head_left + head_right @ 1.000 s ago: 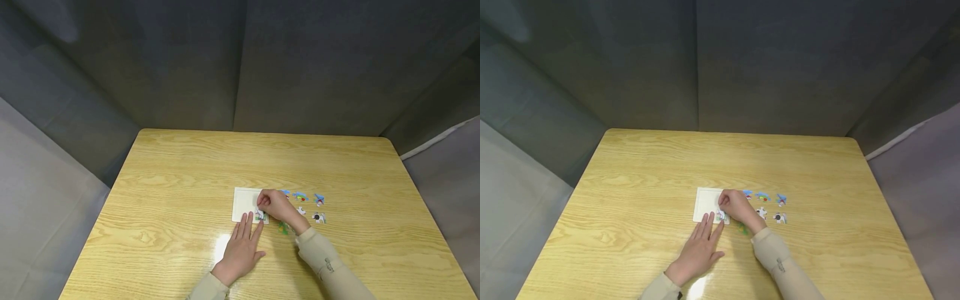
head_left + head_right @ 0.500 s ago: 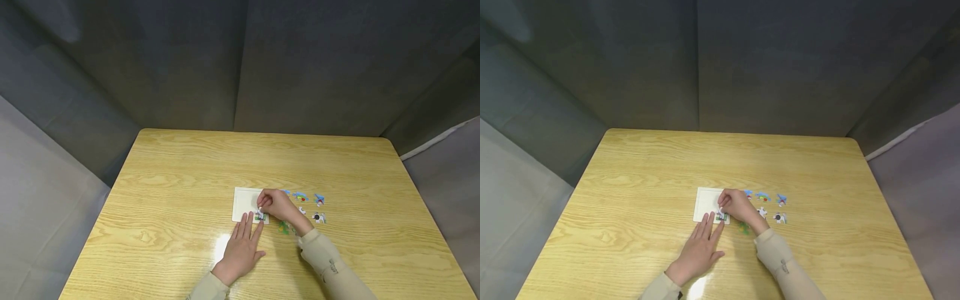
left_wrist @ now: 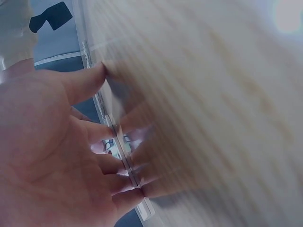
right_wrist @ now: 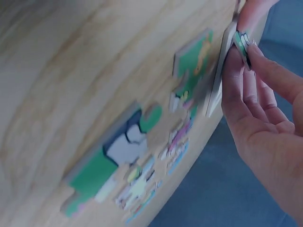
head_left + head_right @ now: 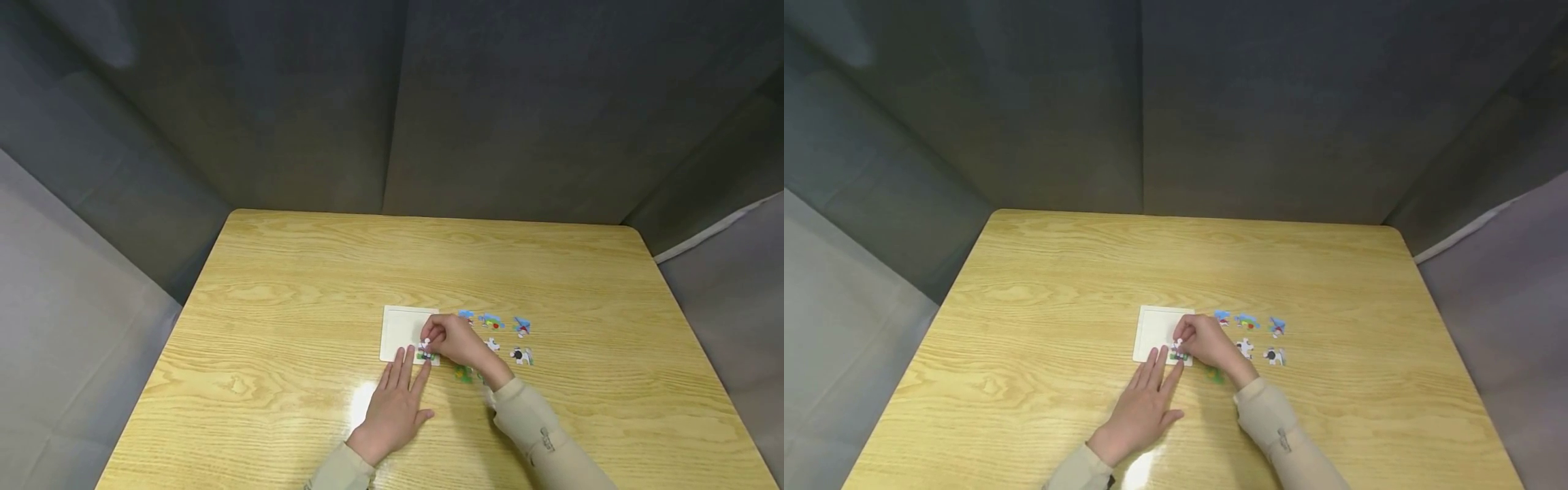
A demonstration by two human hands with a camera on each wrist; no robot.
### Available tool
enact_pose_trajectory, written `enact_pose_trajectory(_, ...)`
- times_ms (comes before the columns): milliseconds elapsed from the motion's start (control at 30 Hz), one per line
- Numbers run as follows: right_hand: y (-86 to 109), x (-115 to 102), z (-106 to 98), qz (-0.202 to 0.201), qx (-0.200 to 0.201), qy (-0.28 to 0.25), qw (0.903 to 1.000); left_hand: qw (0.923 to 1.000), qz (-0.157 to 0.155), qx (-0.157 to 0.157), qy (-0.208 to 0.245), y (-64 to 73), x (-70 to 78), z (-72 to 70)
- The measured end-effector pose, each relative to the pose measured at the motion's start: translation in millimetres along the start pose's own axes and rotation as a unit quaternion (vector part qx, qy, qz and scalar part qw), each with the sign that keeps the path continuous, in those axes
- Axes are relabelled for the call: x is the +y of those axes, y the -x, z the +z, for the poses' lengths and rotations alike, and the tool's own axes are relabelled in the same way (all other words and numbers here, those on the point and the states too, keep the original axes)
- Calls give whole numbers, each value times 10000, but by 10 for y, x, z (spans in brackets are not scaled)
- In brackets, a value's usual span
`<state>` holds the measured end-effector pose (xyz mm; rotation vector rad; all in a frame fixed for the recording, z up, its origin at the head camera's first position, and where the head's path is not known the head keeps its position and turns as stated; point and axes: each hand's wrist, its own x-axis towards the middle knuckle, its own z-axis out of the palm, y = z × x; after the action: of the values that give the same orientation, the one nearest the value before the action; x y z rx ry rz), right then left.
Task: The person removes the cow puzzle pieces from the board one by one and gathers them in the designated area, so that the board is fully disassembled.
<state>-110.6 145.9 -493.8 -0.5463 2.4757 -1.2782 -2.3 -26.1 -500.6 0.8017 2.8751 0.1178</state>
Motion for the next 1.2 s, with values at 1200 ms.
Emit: enact_pose_trajectory(1200, 1080, 505, -859, 860, 968, 670, 9893, 10000, 1, 27, -19, 10, 3, 16)
